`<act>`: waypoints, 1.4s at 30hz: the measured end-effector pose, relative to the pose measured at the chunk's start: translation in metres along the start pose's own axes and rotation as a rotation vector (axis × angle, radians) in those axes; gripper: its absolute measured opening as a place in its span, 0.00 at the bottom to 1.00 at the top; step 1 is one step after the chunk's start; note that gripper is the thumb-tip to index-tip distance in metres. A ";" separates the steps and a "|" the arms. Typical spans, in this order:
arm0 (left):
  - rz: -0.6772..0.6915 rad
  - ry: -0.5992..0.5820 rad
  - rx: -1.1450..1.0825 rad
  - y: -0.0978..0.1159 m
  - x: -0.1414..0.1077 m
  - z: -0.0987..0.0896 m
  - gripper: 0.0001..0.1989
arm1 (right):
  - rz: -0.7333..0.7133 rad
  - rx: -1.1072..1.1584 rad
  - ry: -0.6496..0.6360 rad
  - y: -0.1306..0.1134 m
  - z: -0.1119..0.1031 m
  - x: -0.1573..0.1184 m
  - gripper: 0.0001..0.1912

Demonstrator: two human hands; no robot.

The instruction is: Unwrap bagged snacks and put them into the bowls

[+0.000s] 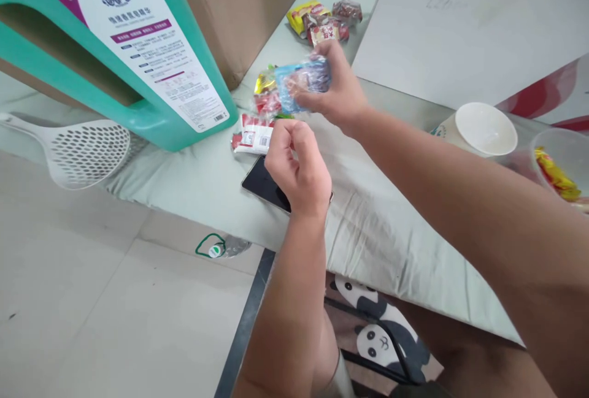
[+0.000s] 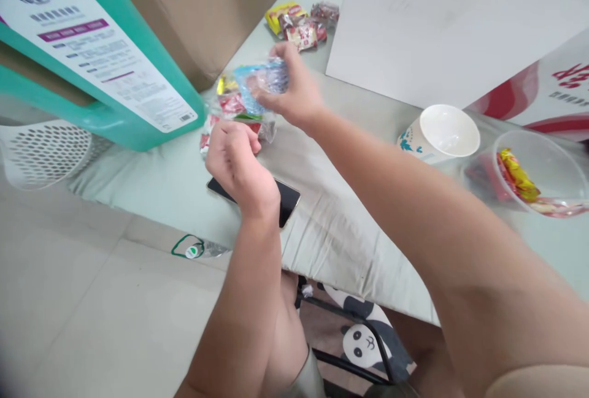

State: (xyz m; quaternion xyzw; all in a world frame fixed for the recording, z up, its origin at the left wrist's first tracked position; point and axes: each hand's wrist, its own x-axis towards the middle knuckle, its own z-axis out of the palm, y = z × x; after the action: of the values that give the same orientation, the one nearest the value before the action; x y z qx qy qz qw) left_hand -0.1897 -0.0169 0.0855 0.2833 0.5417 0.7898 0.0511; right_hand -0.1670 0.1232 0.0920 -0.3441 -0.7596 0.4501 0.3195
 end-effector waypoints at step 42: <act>0.118 -1.133 0.097 -0.010 -0.178 0.084 0.30 | 0.282 0.338 0.447 0.050 -0.162 -0.330 0.17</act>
State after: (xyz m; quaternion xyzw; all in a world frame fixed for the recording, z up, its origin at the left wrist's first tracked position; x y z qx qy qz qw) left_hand -0.0012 -0.0124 0.0275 0.6941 0.4487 0.4905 0.2763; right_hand 0.1582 -0.0515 0.0523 -0.4784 -0.5298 0.5231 0.4656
